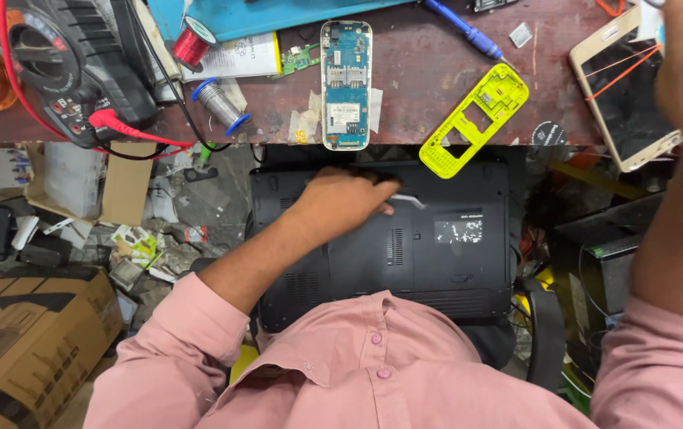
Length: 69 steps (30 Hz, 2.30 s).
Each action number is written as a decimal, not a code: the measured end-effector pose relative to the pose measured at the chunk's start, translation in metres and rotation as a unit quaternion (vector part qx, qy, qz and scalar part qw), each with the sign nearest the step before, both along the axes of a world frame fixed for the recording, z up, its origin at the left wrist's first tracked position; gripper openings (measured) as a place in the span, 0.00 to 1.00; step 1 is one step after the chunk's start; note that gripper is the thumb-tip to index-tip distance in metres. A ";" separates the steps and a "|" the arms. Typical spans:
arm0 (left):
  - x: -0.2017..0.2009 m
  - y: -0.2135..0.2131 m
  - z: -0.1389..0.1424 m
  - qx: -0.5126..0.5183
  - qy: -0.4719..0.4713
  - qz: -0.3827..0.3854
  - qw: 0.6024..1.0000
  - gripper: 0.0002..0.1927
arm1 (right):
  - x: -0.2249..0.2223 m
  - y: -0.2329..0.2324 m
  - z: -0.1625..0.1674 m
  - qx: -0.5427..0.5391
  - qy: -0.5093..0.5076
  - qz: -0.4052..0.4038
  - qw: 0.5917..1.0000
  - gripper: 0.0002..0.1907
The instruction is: The person sits with a laptop on their lap, removes the laptop's battery and handles it, then picks up a yellow feature phone, opens its back cover, removes its battery, and uses a pry tool to separate the internal board from the housing, placing the parts on the workbench.
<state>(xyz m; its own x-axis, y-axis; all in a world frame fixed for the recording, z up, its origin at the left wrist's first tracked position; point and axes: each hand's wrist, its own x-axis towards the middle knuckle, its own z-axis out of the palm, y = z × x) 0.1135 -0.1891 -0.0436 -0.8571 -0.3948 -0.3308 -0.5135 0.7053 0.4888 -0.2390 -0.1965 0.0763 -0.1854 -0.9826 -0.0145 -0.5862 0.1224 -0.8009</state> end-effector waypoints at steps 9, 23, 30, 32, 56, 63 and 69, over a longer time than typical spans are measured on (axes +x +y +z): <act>0.009 0.040 0.072 0.175 0.441 0.223 0.852 0.14 | 0.115 0.109 -0.005 0.004 -0.027 0.072 0.997 0.05; 0.021 0.042 0.072 0.140 0.439 0.301 0.835 0.13 | 0.174 0.132 -0.043 -0.015 -0.172 0.011 0.985 0.09; 0.023 0.039 0.065 0.072 0.419 0.276 0.862 0.11 | 0.186 0.128 -0.047 -0.008 -0.263 -0.082 0.961 0.06; 0.025 0.040 0.066 0.085 0.426 0.278 0.857 0.11 | 0.189 0.125 -0.045 0.008 -0.291 -0.082 0.953 0.06; 0.034 0.023 0.007 -0.146 0.390 0.162 0.895 0.11 | 0.039 -0.052 -0.013 -0.168 0.476 -0.056 0.861 0.13; 0.047 0.021 0.033 -0.135 0.515 0.170 0.829 0.09 | 0.116 0.002 0.023 -0.036 0.223 -0.065 0.972 0.08; 0.058 0.014 0.052 -0.166 0.561 0.193 0.788 0.09 | 0.184 0.063 0.006 0.267 -0.180 0.089 0.942 0.11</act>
